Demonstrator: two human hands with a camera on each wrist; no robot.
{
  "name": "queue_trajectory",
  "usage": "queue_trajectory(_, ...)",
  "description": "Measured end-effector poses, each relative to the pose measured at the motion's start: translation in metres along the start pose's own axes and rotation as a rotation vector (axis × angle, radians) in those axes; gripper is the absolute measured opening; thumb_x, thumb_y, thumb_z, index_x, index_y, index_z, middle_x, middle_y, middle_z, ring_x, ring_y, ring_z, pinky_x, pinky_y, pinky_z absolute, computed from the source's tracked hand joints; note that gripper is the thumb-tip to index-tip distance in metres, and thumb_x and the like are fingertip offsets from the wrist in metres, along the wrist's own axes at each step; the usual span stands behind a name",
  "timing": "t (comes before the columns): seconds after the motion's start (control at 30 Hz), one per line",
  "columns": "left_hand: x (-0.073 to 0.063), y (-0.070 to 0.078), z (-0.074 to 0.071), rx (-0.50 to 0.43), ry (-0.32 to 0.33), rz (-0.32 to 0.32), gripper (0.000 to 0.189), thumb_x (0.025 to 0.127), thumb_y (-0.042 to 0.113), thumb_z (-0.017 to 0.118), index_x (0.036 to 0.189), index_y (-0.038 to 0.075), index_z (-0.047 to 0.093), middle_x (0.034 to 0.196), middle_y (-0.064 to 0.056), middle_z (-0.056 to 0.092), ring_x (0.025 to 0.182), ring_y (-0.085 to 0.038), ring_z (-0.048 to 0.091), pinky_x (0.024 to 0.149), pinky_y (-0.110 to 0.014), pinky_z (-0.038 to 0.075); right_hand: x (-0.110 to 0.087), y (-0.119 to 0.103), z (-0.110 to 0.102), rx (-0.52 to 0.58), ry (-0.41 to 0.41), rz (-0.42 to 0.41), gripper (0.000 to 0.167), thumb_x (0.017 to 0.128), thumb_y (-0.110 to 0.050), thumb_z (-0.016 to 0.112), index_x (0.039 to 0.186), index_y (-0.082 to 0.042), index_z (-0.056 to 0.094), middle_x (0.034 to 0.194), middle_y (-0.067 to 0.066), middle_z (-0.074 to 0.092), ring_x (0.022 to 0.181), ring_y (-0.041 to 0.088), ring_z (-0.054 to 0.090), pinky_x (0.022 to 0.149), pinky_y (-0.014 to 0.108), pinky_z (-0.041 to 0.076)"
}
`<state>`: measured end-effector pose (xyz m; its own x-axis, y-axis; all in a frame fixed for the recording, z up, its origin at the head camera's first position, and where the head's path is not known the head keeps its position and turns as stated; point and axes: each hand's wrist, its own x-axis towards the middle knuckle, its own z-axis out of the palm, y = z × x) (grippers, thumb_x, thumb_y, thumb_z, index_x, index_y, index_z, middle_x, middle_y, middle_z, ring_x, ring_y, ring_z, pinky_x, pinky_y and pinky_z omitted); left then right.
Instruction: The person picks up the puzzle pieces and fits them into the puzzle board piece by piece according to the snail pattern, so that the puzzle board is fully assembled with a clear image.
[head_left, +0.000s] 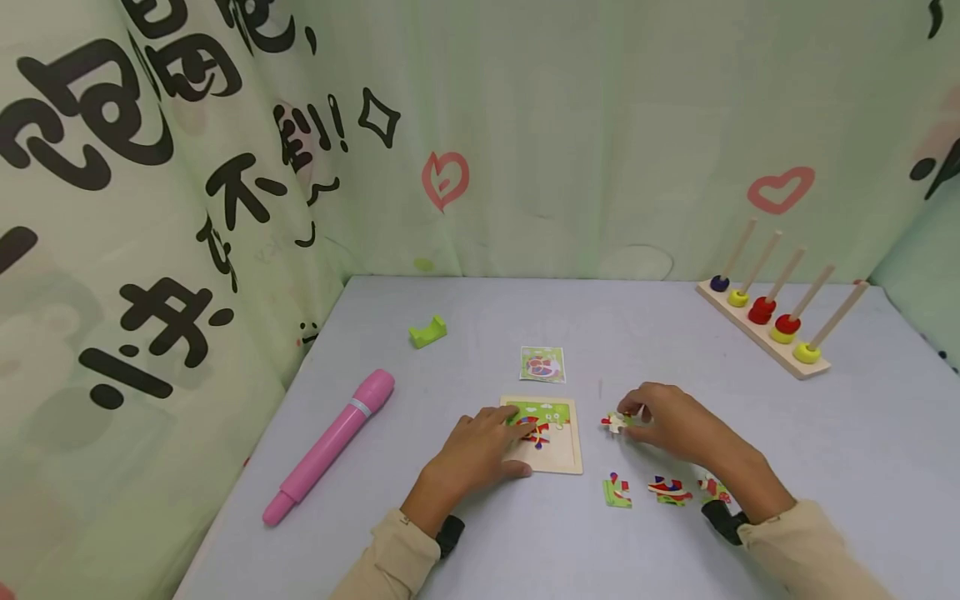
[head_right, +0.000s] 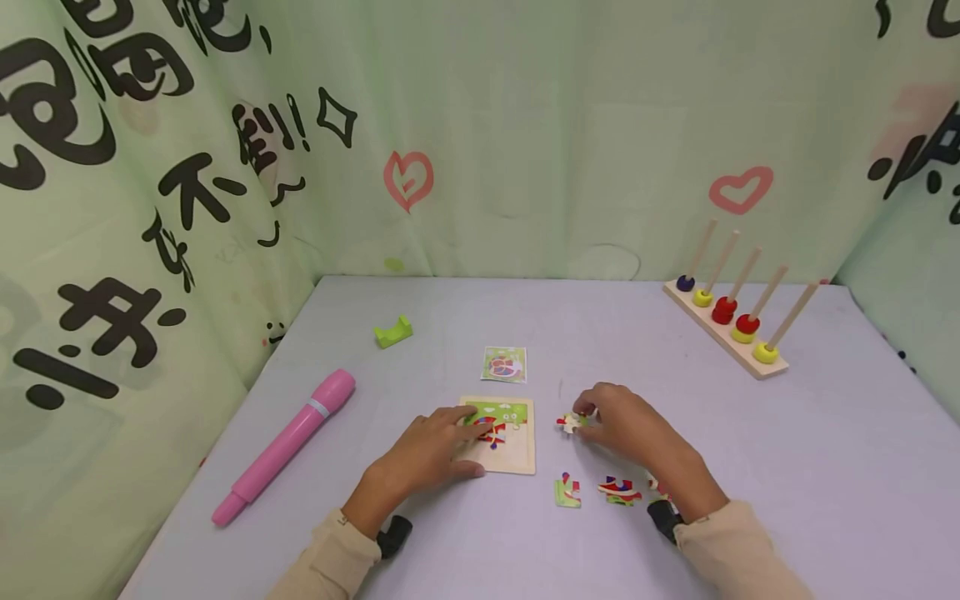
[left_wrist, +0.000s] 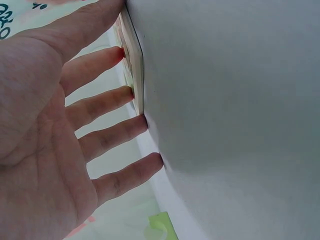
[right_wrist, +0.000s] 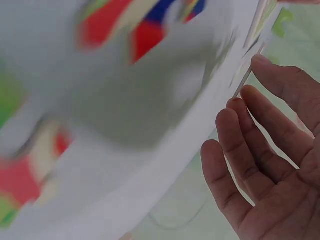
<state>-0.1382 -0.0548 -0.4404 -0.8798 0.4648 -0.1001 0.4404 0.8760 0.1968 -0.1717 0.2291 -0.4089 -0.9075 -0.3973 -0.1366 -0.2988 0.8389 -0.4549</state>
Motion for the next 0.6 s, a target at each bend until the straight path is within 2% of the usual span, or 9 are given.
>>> queue_trajectory(0.3,0.001,-0.001,0.001,-0.001,-0.004,-0.008,0.062,0.09,0.049,0.076,0.146,0.027,0.06,0.151,-0.004,0.051,0.137,-0.024,0.048,0.1,-0.047,0.046,0.021,-0.035,0.014,0.032,-0.019,-0.102,0.027,0.084,-0.008,0.084,0.108,-0.002,0.074,0.098,0.001,0.068,0.089,0.021,0.062,0.077,0.037,0.054)
queue_trajectory(0.6,0.001,-0.001,0.0,0.013,0.004,-0.004,0.063,0.09,0.049,0.076,0.147,0.028,0.06,0.151,-0.003,0.051,0.136,-0.024,0.049,0.099,-0.047,0.047,0.031,-0.047,0.028,0.028,-0.02,-0.138,0.023,0.083,-0.007,0.085,0.103,-0.004,0.074,0.093,-0.002,0.066,0.087,0.018,0.06,0.077,0.036,0.052)
